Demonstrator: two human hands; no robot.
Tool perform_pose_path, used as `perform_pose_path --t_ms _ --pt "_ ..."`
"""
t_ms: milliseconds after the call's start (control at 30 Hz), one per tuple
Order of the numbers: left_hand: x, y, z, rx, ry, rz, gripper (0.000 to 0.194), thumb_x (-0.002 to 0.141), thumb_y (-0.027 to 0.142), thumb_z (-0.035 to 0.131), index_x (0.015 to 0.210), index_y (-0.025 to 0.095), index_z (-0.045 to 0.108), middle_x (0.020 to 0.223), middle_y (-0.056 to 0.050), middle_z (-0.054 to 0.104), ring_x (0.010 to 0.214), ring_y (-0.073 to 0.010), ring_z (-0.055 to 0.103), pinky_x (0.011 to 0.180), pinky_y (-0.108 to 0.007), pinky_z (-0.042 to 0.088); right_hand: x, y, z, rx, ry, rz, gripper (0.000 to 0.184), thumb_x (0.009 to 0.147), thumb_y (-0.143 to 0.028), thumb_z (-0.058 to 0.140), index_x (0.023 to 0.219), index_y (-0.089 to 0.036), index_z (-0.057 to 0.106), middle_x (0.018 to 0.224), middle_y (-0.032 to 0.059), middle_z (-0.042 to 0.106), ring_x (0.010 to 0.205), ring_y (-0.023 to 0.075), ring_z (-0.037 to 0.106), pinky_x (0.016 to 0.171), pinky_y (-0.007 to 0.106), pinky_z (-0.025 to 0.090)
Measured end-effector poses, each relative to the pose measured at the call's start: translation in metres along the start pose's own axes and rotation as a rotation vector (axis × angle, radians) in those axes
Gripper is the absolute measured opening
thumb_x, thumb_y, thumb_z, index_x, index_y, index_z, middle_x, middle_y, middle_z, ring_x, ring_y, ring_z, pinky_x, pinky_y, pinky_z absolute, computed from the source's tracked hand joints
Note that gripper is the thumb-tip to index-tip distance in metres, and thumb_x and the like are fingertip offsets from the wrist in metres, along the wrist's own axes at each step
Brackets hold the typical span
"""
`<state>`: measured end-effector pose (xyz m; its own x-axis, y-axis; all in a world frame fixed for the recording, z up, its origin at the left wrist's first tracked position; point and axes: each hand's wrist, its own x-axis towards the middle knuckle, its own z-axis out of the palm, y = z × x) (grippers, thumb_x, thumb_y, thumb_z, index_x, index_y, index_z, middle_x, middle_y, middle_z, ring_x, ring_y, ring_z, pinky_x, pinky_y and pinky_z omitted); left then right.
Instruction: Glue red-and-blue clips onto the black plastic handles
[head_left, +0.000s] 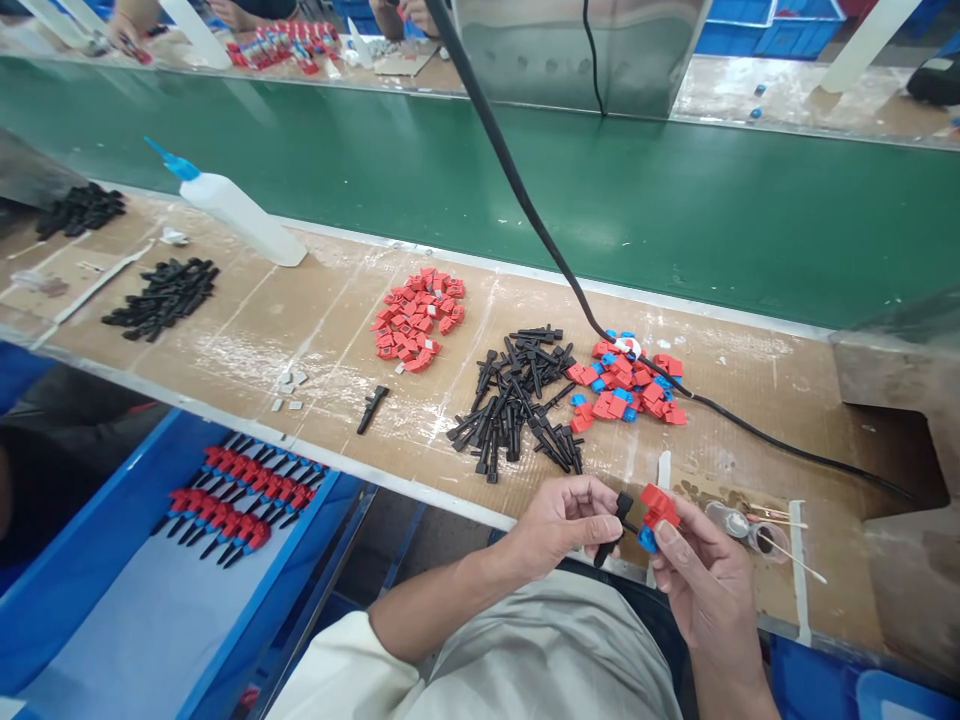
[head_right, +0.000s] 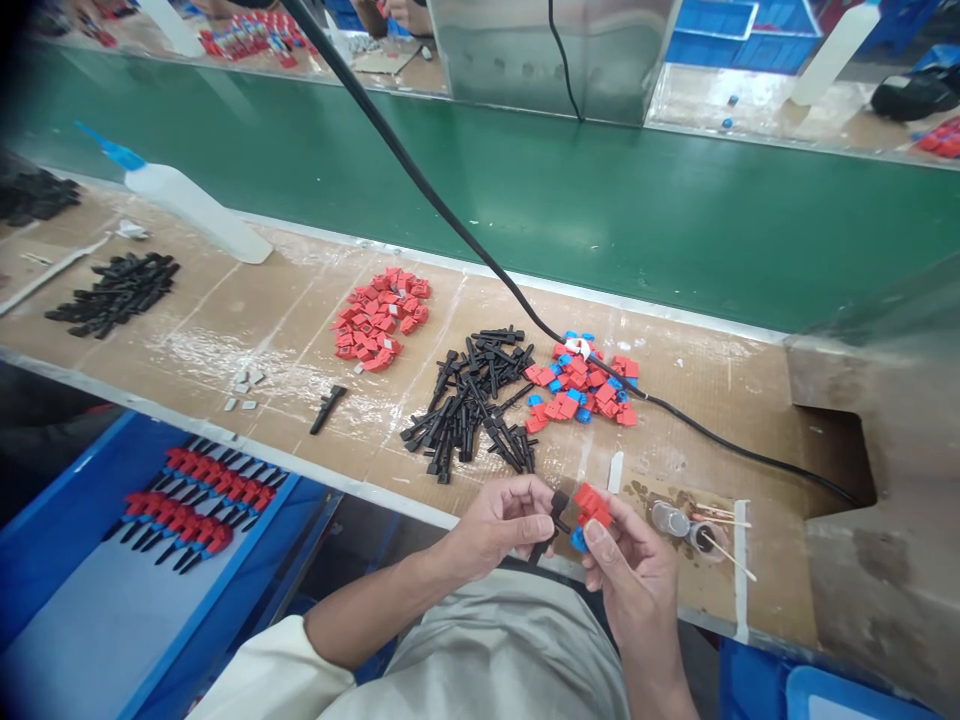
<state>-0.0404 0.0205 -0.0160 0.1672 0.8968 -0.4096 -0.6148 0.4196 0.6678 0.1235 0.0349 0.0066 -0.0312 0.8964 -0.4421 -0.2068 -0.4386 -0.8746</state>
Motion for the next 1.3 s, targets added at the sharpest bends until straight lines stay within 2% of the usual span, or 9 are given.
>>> perform_pose_path --t_ms 267,533,700,800,900,967,1033,1200,1300 --pt "-0.004 -0.004 0.0 0.133 0.01 0.074 0.058 0.064 0.059 0.092 0.085 0.015 0.063 0.065 0.001 0.064 0.053 -0.0101 0.058 0.047 -0.021 0.042 0.006 0.018 -0.016 -0.187 -0.05 -0.188 0.041 0.08 -0.045 0.086 0.113 -0.02 0.081 0.07 0.0038 0.069 0.05 0.0141 0.059 0.039 0.024 0.051" --pt "-0.005 0.0 -0.002 0.237 -0.053 0.119 0.055 0.071 0.065 0.085 0.078 0.014 0.064 0.062 0.004 0.055 0.046 -0.0063 0.044 0.046 -0.023 0.035 -0.005 0.015 -0.003 -0.367 -0.001 -0.383 0.024 0.087 -0.039 0.079 0.107 -0.025 0.082 0.077 0.0012 0.067 0.048 0.0104 0.056 0.039 0.021 0.052" --pt "-0.005 -0.002 -0.005 0.282 -0.053 0.151 0.055 0.071 0.065 0.085 0.073 0.014 0.064 0.07 0.004 0.05 0.05 -0.0062 0.045 0.049 -0.024 0.035 -0.006 0.022 0.002 -0.364 -0.016 -0.35 0.028 0.09 -0.041 0.076 0.11 -0.022 0.08 0.076 0.0015 0.067 0.047 0.0106 0.055 0.039 0.022 0.052" --pt "-0.007 0.0 -0.011 0.311 -0.06 0.131 0.056 0.072 0.066 0.084 0.077 0.013 0.066 0.072 0.003 0.052 0.053 -0.0068 0.046 0.051 -0.024 0.036 -0.001 0.019 0.001 -0.311 -0.104 -0.27 0.033 0.091 -0.045 0.075 0.11 -0.018 0.076 0.068 0.0004 0.066 0.047 0.0125 0.059 0.04 0.022 0.053" --pt "-0.007 0.011 -0.02 0.359 -0.117 0.068 0.056 0.073 0.065 0.083 0.084 0.012 0.071 0.071 0.001 0.057 0.056 -0.0095 0.051 0.054 -0.024 0.039 0.005 0.004 -0.006 -0.392 -0.33 -0.243 0.051 0.09 -0.044 0.077 0.134 -0.022 0.064 0.087 0.0043 0.074 0.064 0.0174 0.071 0.048 0.023 0.059" --pt "-0.005 0.021 -0.026 0.408 -0.182 0.028 0.053 0.072 0.061 0.084 0.084 0.01 0.075 0.069 0.0 0.06 0.057 -0.0109 0.053 0.054 -0.024 0.039 0.008 -0.007 -0.013 -0.559 -0.466 -0.365 0.058 0.09 -0.042 0.078 0.142 -0.028 0.058 0.109 0.0078 0.075 0.086 0.0213 0.076 0.063 0.026 0.065" --pt "-0.003 0.031 -0.029 0.47 -0.237 0.016 0.045 0.073 0.053 0.084 0.083 0.01 0.078 0.068 -0.002 0.062 0.057 -0.0112 0.052 0.053 -0.024 0.038 0.009 -0.017 -0.018 -0.76 -0.53 -0.58 0.045 0.093 -0.039 0.076 0.135 -0.029 0.064 0.117 0.0083 0.074 0.1 0.0228 0.075 0.077 0.029 0.066" --pt "-0.009 0.052 -0.024 0.644 -0.295 0.134 0.024 0.084 0.031 0.075 0.096 0.012 0.081 0.078 -0.004 0.068 0.068 -0.0137 0.056 0.061 -0.025 0.041 0.006 -0.028 -0.016 -1.011 -0.495 -1.011 0.029 0.098 -0.034 0.068 0.124 -0.022 0.064 0.097 0.0075 0.076 0.079 0.0197 0.074 0.07 0.028 0.063" --pt "-0.018 0.063 -0.022 0.864 -0.425 0.363 0.039 0.09 0.035 0.073 0.122 0.012 0.073 0.086 -0.004 0.066 0.069 -0.0141 0.057 0.065 -0.025 0.046 0.005 -0.028 -0.013 -1.062 -0.46 -1.123 0.028 0.1 -0.036 0.065 0.123 -0.021 0.063 0.095 0.008 0.077 0.074 0.0205 0.075 0.067 0.029 0.063"
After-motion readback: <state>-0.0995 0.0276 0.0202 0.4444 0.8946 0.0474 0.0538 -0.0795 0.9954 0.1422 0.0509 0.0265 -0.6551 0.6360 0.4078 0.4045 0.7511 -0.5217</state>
